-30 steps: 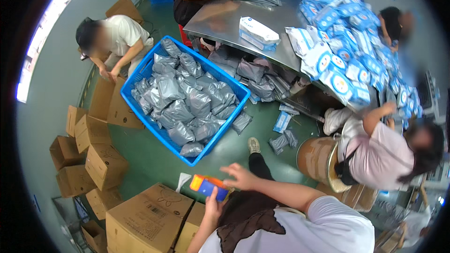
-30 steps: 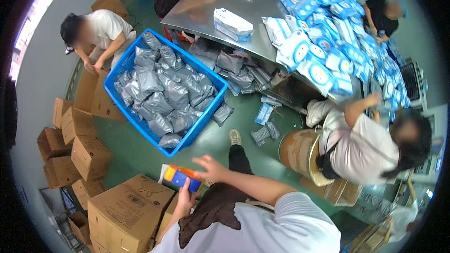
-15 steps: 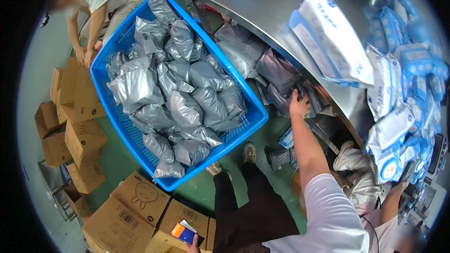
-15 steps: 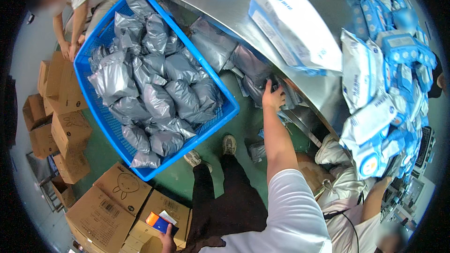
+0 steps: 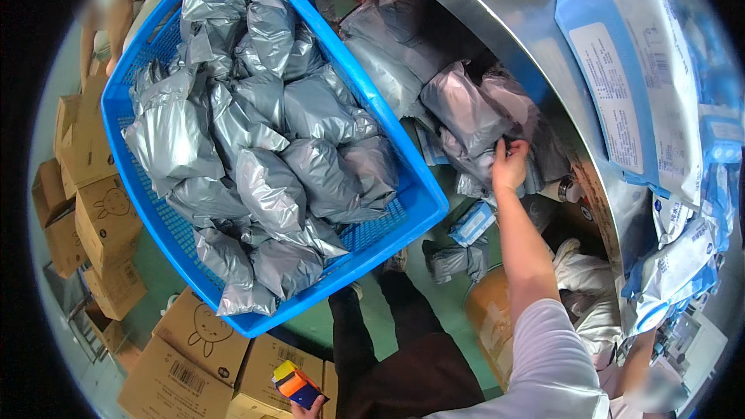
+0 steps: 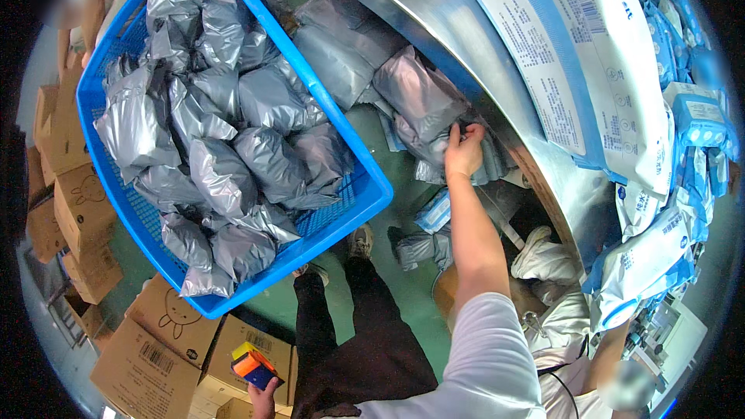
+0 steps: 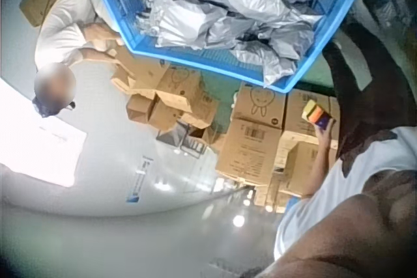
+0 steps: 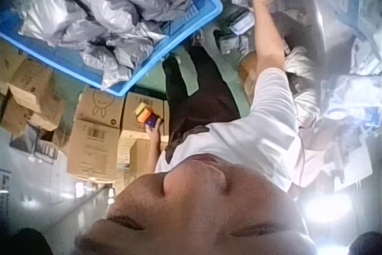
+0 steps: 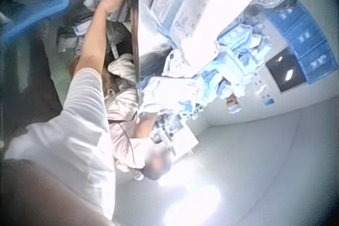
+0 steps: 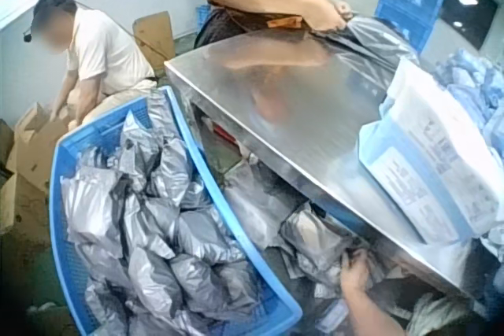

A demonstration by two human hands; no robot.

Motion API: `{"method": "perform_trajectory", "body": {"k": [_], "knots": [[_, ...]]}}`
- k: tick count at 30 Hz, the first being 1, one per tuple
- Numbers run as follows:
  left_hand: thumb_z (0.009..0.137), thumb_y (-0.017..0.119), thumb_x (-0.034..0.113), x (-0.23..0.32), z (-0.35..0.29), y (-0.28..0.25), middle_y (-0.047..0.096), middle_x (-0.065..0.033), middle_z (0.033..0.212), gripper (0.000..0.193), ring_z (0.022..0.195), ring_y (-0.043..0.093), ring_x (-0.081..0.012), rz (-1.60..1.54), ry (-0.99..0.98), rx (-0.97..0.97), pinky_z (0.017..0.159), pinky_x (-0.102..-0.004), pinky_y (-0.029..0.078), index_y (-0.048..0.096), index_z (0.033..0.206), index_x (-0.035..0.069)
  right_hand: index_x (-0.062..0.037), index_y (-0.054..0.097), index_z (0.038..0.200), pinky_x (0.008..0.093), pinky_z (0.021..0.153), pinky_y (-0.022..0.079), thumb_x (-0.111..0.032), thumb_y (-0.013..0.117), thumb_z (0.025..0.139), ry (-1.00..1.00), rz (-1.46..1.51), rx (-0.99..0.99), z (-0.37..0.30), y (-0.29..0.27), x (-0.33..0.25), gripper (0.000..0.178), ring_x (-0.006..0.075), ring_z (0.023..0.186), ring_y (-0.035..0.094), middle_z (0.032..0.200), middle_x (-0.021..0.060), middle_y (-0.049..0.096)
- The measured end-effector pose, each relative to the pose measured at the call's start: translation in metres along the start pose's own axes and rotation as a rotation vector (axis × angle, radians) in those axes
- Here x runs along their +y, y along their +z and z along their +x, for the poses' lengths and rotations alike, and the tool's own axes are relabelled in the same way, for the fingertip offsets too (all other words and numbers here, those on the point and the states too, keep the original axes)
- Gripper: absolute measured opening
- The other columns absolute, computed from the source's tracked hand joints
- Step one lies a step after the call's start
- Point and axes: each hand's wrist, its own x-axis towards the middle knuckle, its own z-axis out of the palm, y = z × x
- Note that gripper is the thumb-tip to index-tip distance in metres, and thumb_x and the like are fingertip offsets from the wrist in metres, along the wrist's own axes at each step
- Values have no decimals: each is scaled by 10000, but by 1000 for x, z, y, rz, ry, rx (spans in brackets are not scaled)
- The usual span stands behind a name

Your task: The person packs gray plastic-wrapped items into cardboard boxes and seals them using a handheld tape dispenser. The person repeatedly folds the box flaps, applies tape to the seams, and stacks the sealed boxes. Other workers are visible in the background handling similar items.

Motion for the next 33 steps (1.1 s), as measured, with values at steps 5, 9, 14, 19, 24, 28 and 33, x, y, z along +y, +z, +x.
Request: {"method": "perform_trajectory", "body": {"k": [5, 9, 14, 19, 24, 28, 33], "knots": [[754, 638, 56, 49, 7, 15, 564, -57, 918, 313, 822, 562, -160, -96, -144, 54, 770, -304, 459, 479, 1021, 14, -54, 494, 1044, 453, 659, 423, -497, 473, 810, -276, -310, -200, 35, -15, -32, 501, 387, 789, 564, 905, 215, 592], [748, 649, 69, 45, 20, 12, 569, -60, 917, 312, 822, 564, -166, -137, -159, 79, 781, -307, 454, 490, 1011, 15, -34, 571, 701, 441, 616, 419, -371, 451, 860, -383, -26, -208, 39, -11, -24, 391, 376, 720, 546, 750, 187, 572], [730, 676, 84, 50, 7, -2, 569, -55, 909, 326, 830, 565, -168, -80, -201, 88, 794, -318, 453, 490, 990, 18, -62, 543, 626, 386, 492, 411, -202, 611, 770, -785, 69, -91, -19, -103, -94, 212, 312, 564, 531, 592, 129, 521], [737, 674, 97, 39, 11, -15, 566, -50, 883, 309, 802, 561, -161, -50, -120, 61, 746, -307, 459, 491, 975, 20, -105, 485, 560, 257, 382, 326, -185, 719, 634, -1338, 362, -287, -79, -198, -202, 258, 148, 463, 424, 539, -5, 450], [757, 652, 90, 69, 21, 1, 564, -53, 883, 310, 820, 564, -167, -163, -184, 48, 760, -310, 457, 474, 1000, 14, -64, 556, 835, 340, 684, 435, -257, 700, 676, -1095, 662, -634, -100, -154, -253, 288, 247, 793, 510, 856, 92, 535], [748, 656, 58, 44, 17, -3, 554, -57, 916, 334, 817, 560, -161, -183, -123, 36, 757, -302, 473, 474, 1025, 20, -12, 470, 1098, 384, 945, 309, -285, 647, 742, -375, 416, -172, -27, -54, -164, 482, 293, 1084, 419, 1139, 163, 451], [760, 659, 84, 13, 33, -9, 554, -65, 899, 321, 787, 560, -160, -62, -80, -47, 717, -293, 495, 497, 1026, 9, 25, 297, 1245, 479, 976, 262, -567, 733, 500, 340, -55, -72, 72, -17, -33, 1047, 400, 1193, 282, 1267, 248, 323]]}}
